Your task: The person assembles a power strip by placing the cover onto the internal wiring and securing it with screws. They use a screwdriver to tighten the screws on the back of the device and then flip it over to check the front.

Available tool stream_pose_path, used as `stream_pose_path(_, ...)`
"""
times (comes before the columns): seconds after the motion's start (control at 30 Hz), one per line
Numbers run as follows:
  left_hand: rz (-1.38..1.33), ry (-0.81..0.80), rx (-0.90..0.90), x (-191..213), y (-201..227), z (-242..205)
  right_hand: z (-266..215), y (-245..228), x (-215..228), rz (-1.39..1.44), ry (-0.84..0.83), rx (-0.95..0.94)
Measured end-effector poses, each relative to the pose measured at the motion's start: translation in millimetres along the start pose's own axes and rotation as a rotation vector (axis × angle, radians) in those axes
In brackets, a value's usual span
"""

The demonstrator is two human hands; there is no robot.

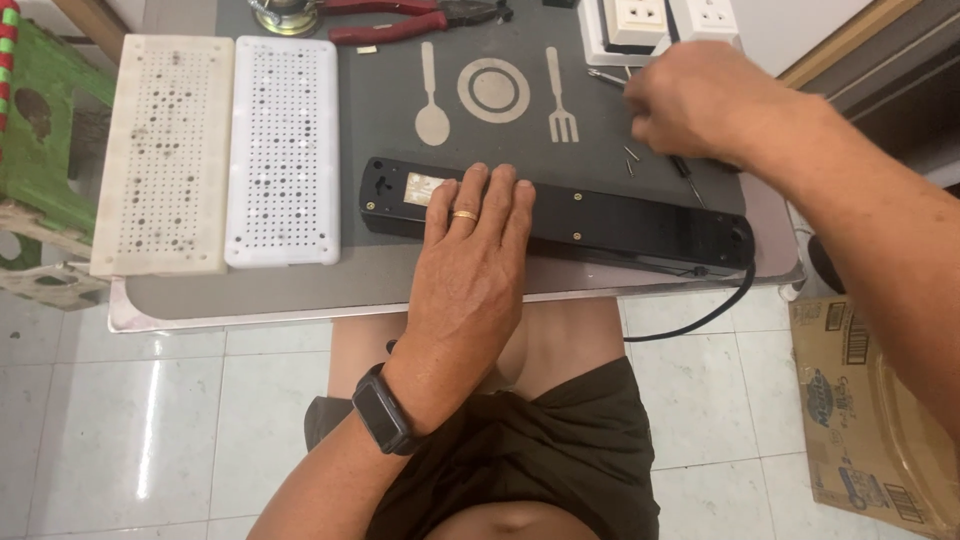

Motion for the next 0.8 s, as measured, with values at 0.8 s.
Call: stream_pose_path(0.8,0.004,0.116,0.101,10,-5,-6,-43,-181,124,0.365,0.074,0.361)
Point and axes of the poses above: each hand's wrist, its own z-axis towards the middle knuckle, its own x-axis out of the back of the hand, y = z × x, the point moved 5 cm from there along z, towards the middle knuckle, and after that the axes turned 10 degrees about -y, right-handed, at the moved point
